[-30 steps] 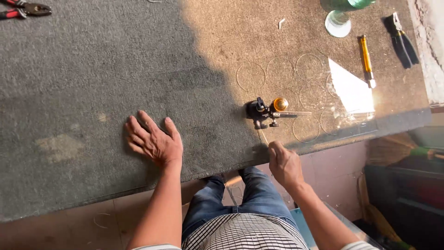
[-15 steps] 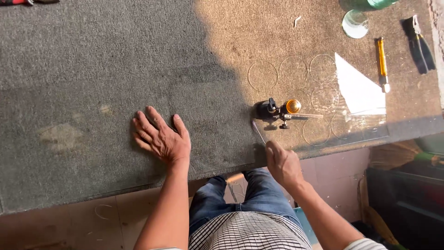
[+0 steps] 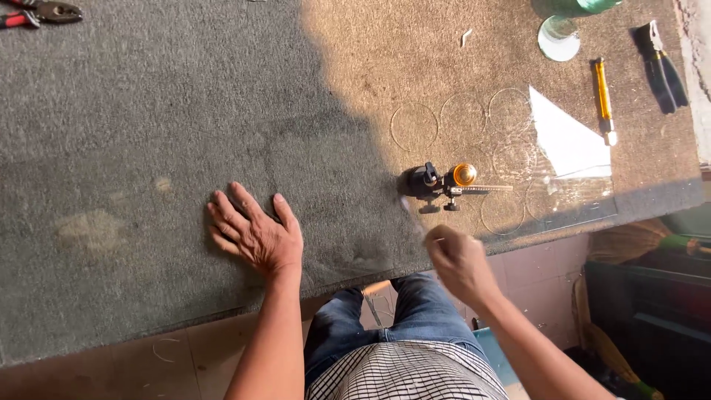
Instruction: Using a circular glass cutter to score multiple circles on a glass sheet
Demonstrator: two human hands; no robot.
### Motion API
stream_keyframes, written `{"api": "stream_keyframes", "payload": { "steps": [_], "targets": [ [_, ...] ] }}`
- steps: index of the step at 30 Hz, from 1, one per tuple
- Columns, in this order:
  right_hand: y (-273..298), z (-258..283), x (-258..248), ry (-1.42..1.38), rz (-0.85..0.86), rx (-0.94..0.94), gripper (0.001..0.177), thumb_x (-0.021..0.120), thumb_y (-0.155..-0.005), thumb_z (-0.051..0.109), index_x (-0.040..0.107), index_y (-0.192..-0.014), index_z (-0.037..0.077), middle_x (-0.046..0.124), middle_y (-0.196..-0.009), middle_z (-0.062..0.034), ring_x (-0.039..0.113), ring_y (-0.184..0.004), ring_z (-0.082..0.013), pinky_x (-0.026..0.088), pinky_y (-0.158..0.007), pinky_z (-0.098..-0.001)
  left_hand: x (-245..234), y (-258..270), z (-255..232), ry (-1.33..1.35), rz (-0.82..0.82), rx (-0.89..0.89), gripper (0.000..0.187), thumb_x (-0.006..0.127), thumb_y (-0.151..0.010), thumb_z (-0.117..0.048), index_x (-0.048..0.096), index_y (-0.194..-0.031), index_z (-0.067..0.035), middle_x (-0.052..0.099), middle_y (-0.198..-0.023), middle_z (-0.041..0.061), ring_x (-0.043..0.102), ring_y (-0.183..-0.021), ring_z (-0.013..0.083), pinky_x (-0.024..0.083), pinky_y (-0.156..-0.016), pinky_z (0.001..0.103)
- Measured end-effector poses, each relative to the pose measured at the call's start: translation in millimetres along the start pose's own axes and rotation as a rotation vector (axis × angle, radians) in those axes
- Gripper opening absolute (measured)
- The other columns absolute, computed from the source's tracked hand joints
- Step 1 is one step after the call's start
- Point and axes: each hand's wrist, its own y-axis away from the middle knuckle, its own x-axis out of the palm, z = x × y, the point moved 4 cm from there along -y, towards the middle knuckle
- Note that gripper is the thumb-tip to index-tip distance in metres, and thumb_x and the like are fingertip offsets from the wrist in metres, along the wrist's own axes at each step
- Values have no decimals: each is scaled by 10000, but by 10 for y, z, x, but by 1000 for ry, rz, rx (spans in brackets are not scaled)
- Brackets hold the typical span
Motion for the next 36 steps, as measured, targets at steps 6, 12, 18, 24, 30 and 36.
{"api": "stream_keyframes", "payload": {
  "steps": [6,12,18,24,30,36],
  "targets": [
    [-922,59,-1180,1574,-166,-550,210,564,-987,177,650,-1160,258,684,-942,60,701,-881,-43,603,-734,-170,-51,-18,-32,-6,25,-17,712,594,-965,-494,461,-1534,-88,360,-1575,179,293,-1479,378,151,-1176,586],
    [-1463,524,-1183,554,39,-661,183,656,-1069,119,801,-1072,8,761,-897,-190,757,-766,-282,625,-680,-333,-60,-20,-40,-21,38,-18,714,606,-967,-497,468,-1537,-90,368,-1571,182,301,-1472,379,154,-1174,586],
    [-1727,-127,-1305,849,112,-549,219,645,-1057,320,783,-1017,155,711,-844,-36,709,-951,-211,579,-866,-328,-96,-34,-60,-11,59,-17,717,613,-961,-480,466,-1534,-74,353,-1575,189,289,-1472,397,160,-1173,590],
    [-1636,-1059,-1460,503,-115,-605,69,749,-926,273,763,-922,206,732,-908,-42,678,-966,-266,496,-958,-356,-165,-40,-113,11,60,10,682,586,-985,-448,486,-1520,-38,367,-1553,209,301,-1457,428,172,-1159,612],
    [-711,-1799,-1617,-122,-438,-10,152,777,-1029,305,794,-1037,154,704,-796,-106,644,-692,-241,523,-666,-395,-130,-30,-98,-18,32,77,688,582,-997,-430,534,-1514,22,396,-1531,252,324,-1428,465,177,-1137,618],
    [-440,-2034,-1764,-608,-542,285,102,689,-986,138,665,-937,52,360,-623,14,303,-503,-93,237,-439,-284,-199,-2,-183,-119,-176,247,653,506,-1109,-453,657,-1420,102,506,-1469,301,450,-1375,490,363,-1027,648]
  ]
}}
